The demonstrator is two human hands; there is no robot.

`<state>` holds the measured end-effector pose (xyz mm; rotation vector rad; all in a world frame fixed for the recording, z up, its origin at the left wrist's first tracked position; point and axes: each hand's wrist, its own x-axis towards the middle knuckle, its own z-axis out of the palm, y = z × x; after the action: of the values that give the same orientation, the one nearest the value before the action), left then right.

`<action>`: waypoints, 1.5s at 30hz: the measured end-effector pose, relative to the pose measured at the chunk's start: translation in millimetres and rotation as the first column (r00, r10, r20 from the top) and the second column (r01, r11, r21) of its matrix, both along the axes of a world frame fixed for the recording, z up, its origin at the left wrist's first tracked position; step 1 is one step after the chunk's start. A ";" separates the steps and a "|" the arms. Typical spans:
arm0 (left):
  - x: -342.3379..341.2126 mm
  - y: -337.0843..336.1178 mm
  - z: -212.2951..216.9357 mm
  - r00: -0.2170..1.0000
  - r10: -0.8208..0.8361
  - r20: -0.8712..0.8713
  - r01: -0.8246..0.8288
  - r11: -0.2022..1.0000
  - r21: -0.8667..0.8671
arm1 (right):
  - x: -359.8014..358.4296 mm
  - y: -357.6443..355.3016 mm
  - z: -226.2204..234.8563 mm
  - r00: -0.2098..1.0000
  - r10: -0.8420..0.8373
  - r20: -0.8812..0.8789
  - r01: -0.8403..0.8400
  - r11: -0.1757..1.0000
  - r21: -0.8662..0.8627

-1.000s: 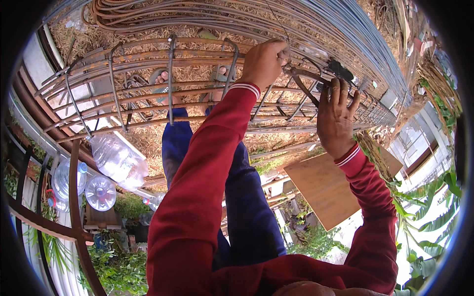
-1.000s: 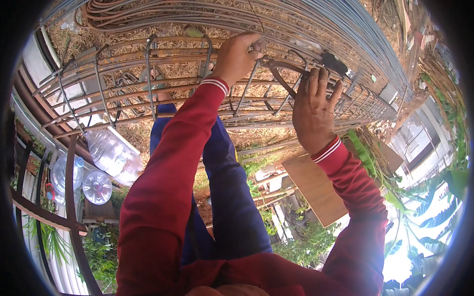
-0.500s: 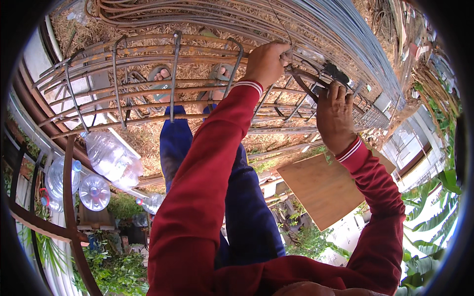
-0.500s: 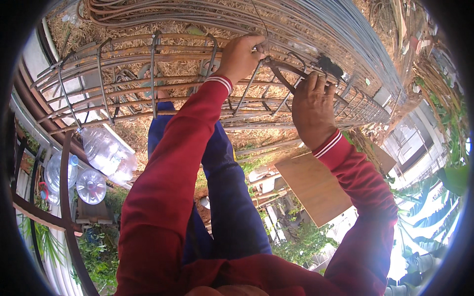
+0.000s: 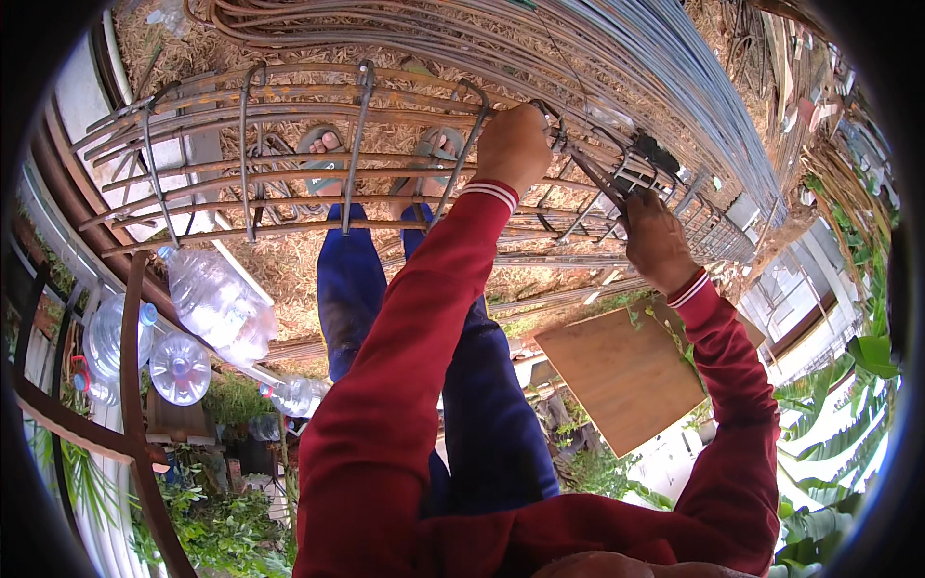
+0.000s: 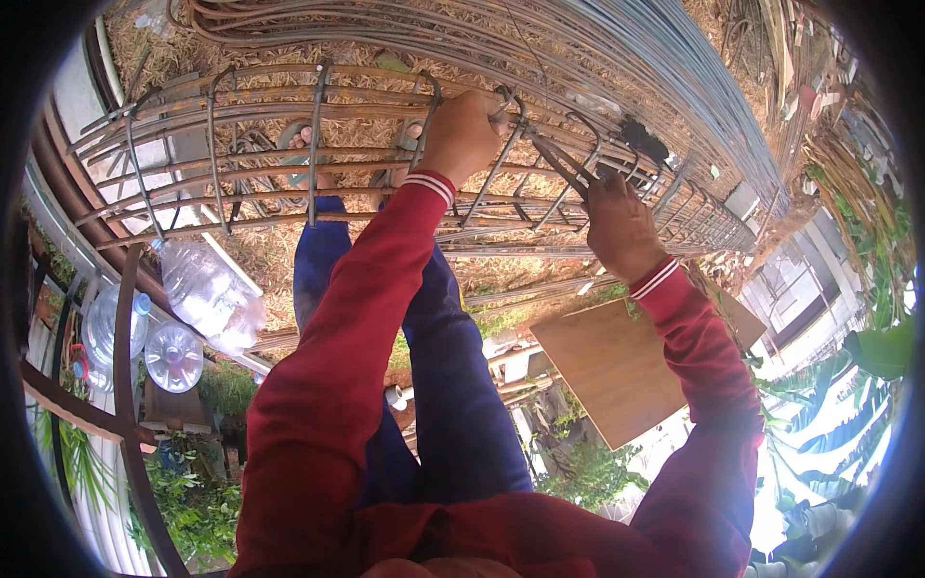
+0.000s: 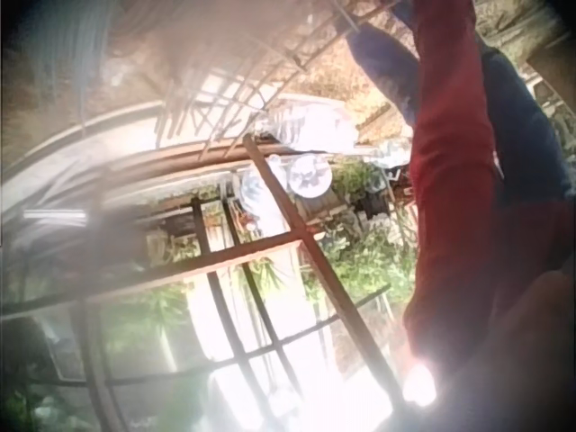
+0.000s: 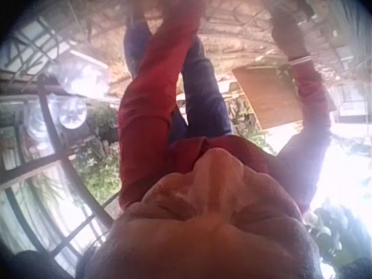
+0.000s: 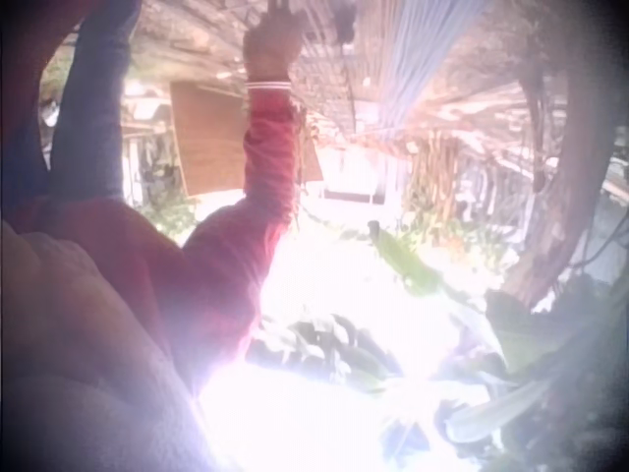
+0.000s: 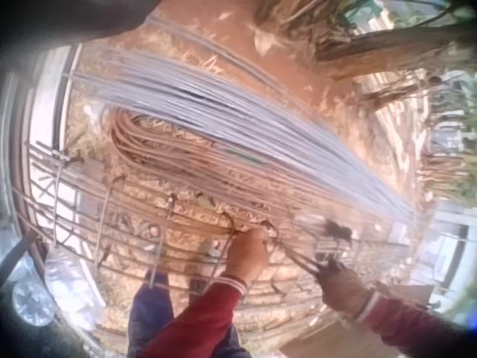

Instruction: The person assembles a metal frame structure by hand, using pliers to bend and secure metal rods into a grid-like shape. They repeatedly adjust and tighten connections between the rods while working on the ground.

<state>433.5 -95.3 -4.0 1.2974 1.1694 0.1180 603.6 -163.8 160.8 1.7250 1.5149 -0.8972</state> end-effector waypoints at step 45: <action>5.0 -64.8 60.7 0.997 0.052 0.055 -0.043 0.987 -0.155 | -41.6 -12.6 -1.1 0.954 0.104 0.280 -0.163 0.967 0.196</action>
<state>438.6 -160.1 56.7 1.1233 1.1370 0.0984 562.0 -176.4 159.7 1.7864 1.5684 -0.4195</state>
